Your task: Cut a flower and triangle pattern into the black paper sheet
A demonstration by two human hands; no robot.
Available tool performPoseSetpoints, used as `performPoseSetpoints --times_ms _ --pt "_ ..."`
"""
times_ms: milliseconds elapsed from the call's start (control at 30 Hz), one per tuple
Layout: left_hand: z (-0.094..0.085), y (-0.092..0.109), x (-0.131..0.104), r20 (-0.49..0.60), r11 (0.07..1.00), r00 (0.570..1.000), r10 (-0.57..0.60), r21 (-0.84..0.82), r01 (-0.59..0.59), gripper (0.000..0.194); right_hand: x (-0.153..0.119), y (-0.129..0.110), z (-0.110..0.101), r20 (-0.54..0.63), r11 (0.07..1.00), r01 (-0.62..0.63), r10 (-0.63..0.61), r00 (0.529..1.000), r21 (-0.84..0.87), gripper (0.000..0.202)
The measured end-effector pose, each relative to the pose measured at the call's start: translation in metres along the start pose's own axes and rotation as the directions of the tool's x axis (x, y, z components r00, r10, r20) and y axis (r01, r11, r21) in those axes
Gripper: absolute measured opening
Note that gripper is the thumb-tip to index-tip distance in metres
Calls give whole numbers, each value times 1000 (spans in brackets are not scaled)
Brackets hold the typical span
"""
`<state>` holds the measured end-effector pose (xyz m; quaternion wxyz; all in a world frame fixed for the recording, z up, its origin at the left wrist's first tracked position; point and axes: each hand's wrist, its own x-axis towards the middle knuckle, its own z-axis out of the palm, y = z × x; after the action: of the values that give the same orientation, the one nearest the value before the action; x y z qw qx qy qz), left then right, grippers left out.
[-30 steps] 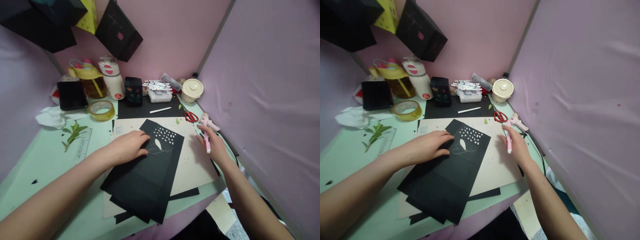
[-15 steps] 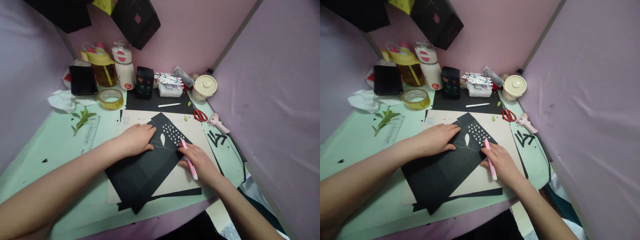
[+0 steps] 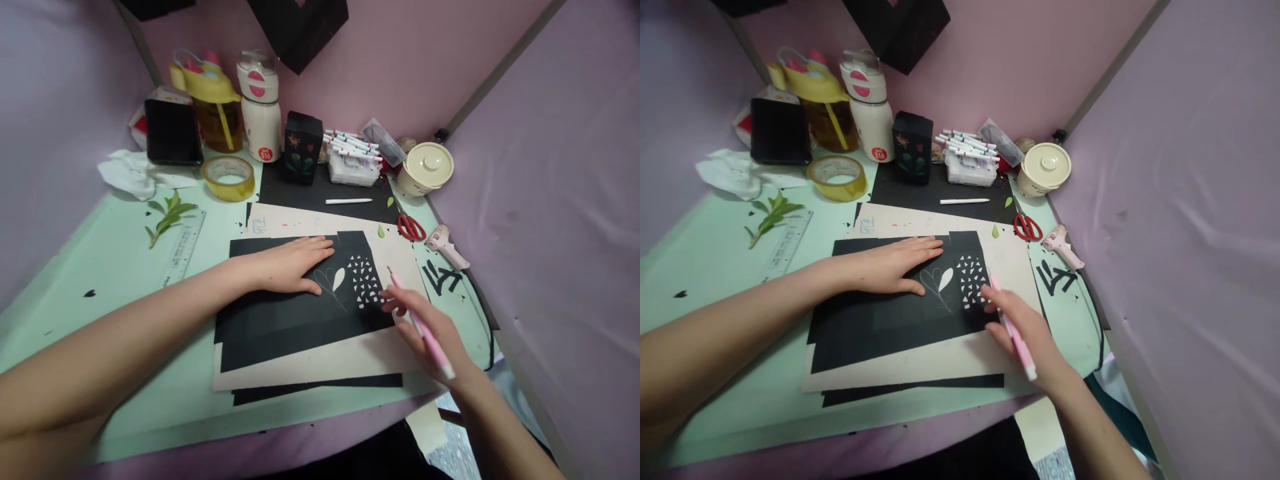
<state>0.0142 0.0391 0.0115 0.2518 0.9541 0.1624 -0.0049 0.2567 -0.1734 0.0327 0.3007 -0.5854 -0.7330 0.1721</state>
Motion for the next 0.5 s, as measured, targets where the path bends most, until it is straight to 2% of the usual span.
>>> performPoseSetpoints --times_ms 67,133,200,267,333,400,500 --pt "0 -2 2 -17 999 999 32 -21 -33 81 12 3 -4 -90 984 -42 59 994 172 37" --pt "0 -3 3 -30 998 998 54 -25 -55 80 29 5 -4 -120 949 -91 132 984 301 31" --pt "0 -3 3 -31 996 996 79 -28 -80 80 49 8 0 -89 910 -169 218 972 379 22" --pt "1 -3 4 -31 994 994 102 -37 -103 79 69 12 5 -73 873 -207 265 962 442 21" --pt "1 -4 4 -33 992 993 114 -50 -115 79 88 15 9 -1 815 -225 267 964 534 19" --pt "2 -6 4 -40 990 992 122 -64 -124 79 104 19 11 120 762 -272 250 961 588 23" --pt "4 -9 4 -80 984 986 146 -92 -153 75 122 29 12 314 737 -361 210 926 571 26"
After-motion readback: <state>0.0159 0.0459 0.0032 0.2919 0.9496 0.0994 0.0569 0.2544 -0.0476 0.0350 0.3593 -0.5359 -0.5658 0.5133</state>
